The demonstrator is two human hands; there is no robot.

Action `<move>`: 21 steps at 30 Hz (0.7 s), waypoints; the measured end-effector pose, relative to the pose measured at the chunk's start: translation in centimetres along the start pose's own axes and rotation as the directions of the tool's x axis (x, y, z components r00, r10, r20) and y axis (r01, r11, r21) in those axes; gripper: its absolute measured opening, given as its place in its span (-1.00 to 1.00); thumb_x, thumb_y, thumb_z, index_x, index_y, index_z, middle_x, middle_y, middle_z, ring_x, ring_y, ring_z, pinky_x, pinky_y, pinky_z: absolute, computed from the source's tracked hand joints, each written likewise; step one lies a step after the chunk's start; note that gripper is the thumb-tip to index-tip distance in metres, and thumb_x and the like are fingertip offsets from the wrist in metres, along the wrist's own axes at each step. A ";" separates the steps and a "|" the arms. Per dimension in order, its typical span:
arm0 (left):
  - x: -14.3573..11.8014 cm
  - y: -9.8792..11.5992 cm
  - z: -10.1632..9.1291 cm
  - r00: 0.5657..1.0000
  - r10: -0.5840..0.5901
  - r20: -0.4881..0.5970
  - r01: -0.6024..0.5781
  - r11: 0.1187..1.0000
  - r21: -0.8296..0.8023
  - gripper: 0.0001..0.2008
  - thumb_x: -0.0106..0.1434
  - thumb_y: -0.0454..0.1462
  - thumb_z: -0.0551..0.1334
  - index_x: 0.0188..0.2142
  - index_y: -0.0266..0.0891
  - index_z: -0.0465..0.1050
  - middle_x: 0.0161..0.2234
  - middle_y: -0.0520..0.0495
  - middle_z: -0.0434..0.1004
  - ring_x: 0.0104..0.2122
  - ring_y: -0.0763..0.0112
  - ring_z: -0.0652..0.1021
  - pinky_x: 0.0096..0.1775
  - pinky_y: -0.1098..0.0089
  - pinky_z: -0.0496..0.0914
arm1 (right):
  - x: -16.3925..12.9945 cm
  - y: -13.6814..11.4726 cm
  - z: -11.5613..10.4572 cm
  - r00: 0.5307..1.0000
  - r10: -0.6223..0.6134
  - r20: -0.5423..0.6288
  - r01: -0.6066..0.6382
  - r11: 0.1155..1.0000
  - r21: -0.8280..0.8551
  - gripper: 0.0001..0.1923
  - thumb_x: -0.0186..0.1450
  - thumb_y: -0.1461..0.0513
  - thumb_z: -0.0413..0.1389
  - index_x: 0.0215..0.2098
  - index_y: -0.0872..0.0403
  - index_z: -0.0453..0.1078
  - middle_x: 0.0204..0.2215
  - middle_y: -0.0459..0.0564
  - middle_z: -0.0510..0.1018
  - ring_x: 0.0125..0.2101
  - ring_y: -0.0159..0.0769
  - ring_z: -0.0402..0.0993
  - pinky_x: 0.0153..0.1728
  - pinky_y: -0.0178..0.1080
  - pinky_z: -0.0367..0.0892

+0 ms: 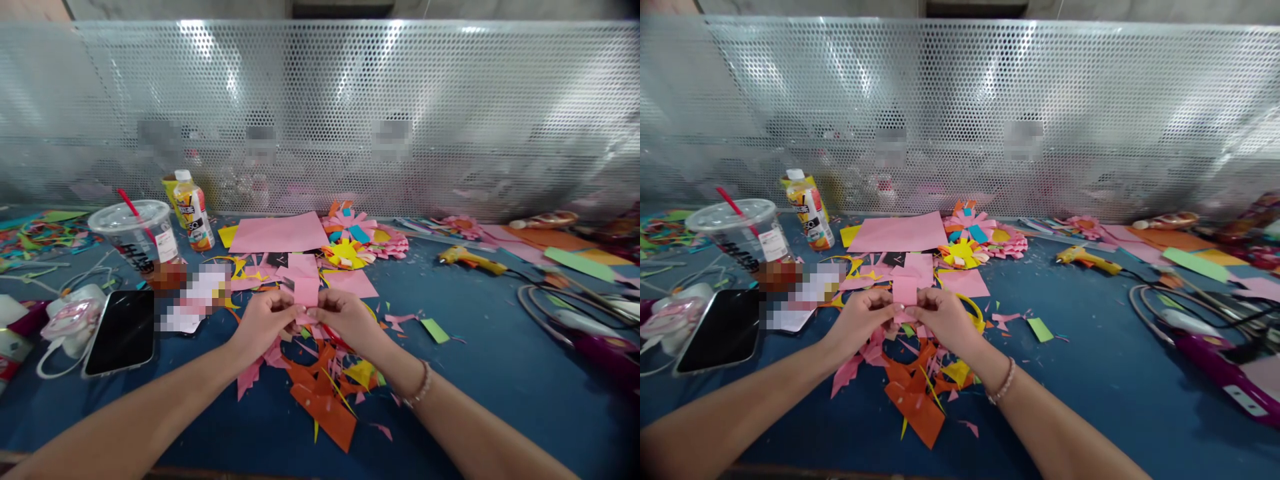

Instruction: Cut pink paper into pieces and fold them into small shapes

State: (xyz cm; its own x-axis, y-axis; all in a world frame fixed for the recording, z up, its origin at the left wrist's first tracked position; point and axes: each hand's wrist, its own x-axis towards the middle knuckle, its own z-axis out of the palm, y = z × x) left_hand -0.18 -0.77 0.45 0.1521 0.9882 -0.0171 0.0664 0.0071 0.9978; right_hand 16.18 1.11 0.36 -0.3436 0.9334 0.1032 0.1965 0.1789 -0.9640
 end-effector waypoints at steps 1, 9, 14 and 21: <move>0.0 0.0 0.0 1.000 -0.002 -0.003 0.002 1.000 -0.006 -0.81 0.01 -0.20 0.22 -0.50 -0.29 0.30 -0.66 0.06 0.38 -0.64 0.46 0.47 -0.56 0.46 0.38 | 0.0 0.0 0.0 1.000 -0.008 0.001 0.008 1.000 -0.003 -0.73 0.03 0.13 0.15 -0.61 0.12 0.19 -0.68 -0.21 0.19 -0.64 -0.53 0.09 -0.63 -0.41 0.04; -0.1 0.4 0.3 0.998 -0.025 0.063 0.022 0.999 0.041 -0.76 -0.06 -0.18 0.26 -0.59 -0.28 0.26 -0.71 0.10 0.32 -0.70 0.49 0.42 -0.60 0.49 0.32 | -0.2 -0.6 -0.2 0.990 -0.096 -0.105 0.093 0.995 -0.028 -0.75 0.11 0.11 0.08 -0.56 0.11 0.23 -0.67 -0.20 0.20 -0.62 -0.51 0.11 -0.59 -0.39 0.08; -0.5 0.7 0.5 0.982 -0.010 0.191 -0.014 0.992 0.128 -0.76 0.01 -0.17 0.20 -0.65 -0.27 0.26 -0.72 0.07 0.32 -0.68 0.50 0.40 -0.58 0.49 0.28 | -0.2 -0.8 -0.2 0.985 -0.070 -0.157 0.079 0.995 0.054 -0.80 0.11 0.12 0.08 -0.43 0.11 0.31 -0.62 -0.17 0.27 -0.60 -0.48 0.16 -0.57 -0.37 0.13; -0.4 0.9 0.2 0.987 0.141 0.081 -0.159 0.946 0.282 -0.73 0.05 -0.15 0.17 -0.65 -0.27 0.26 -0.67 0.08 0.25 -0.61 0.52 0.32 -0.53 0.49 0.20 | -0.3 -1.0 0.0 0.993 -0.077 -0.091 0.075 0.997 -0.027 -0.85 0.12 0.17 0.06 -0.49 0.10 0.34 -0.62 -0.14 0.36 -0.58 -0.46 0.26 -0.54 -0.37 0.21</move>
State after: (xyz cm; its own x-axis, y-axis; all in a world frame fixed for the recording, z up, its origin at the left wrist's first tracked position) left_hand 0.02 -1.18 1.37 0.2395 0.9636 0.1189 0.3164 -0.1932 0.9288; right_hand 16.10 0.64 1.27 -0.2724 0.9413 0.1992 0.1945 0.2566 -0.9467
